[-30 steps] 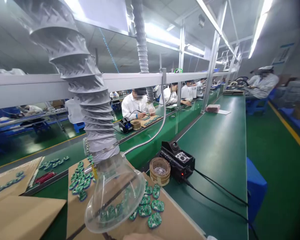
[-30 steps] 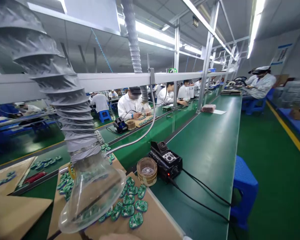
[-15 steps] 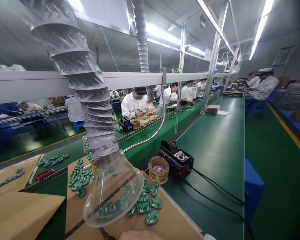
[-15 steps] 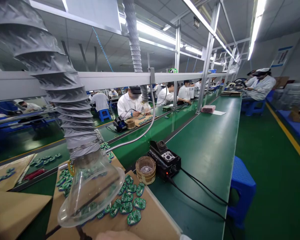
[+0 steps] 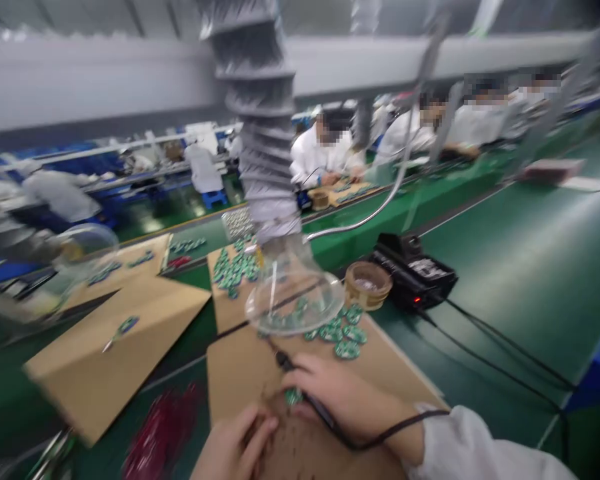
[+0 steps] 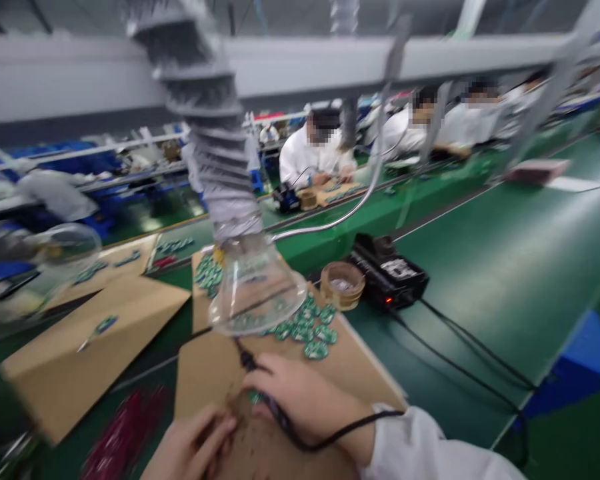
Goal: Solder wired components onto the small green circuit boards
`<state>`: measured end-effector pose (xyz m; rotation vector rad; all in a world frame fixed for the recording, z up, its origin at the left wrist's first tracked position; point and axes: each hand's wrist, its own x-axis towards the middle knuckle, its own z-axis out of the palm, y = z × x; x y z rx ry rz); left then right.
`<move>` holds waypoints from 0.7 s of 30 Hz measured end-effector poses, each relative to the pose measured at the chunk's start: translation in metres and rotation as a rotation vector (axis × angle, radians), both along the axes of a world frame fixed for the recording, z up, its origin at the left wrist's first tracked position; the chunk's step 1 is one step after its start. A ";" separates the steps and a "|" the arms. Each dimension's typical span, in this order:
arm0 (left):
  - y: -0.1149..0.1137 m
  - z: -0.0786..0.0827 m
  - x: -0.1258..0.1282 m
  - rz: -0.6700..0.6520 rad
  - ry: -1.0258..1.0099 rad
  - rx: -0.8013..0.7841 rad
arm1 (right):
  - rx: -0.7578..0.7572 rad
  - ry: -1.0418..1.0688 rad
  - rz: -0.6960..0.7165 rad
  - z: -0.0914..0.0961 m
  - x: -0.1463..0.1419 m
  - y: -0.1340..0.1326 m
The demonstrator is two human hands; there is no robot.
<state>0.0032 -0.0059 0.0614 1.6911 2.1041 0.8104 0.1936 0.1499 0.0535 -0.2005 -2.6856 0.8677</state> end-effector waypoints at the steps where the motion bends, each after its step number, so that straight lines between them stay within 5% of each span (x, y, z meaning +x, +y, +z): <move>1: -0.003 0.000 0.004 -0.014 -0.030 -0.073 | -0.041 0.016 0.001 0.005 0.002 -0.001; 9: 0.003 -0.006 0.000 -0.169 -0.124 -0.129 | -0.077 0.235 -0.117 -0.009 0.023 0.006; 16: -0.002 -0.008 0.003 -0.091 -0.250 -0.114 | -0.252 0.330 -0.319 -0.022 0.037 -0.001; 21: -0.001 -0.010 0.007 -0.078 -0.124 -0.070 | -0.371 0.400 -0.372 -0.012 0.033 -0.005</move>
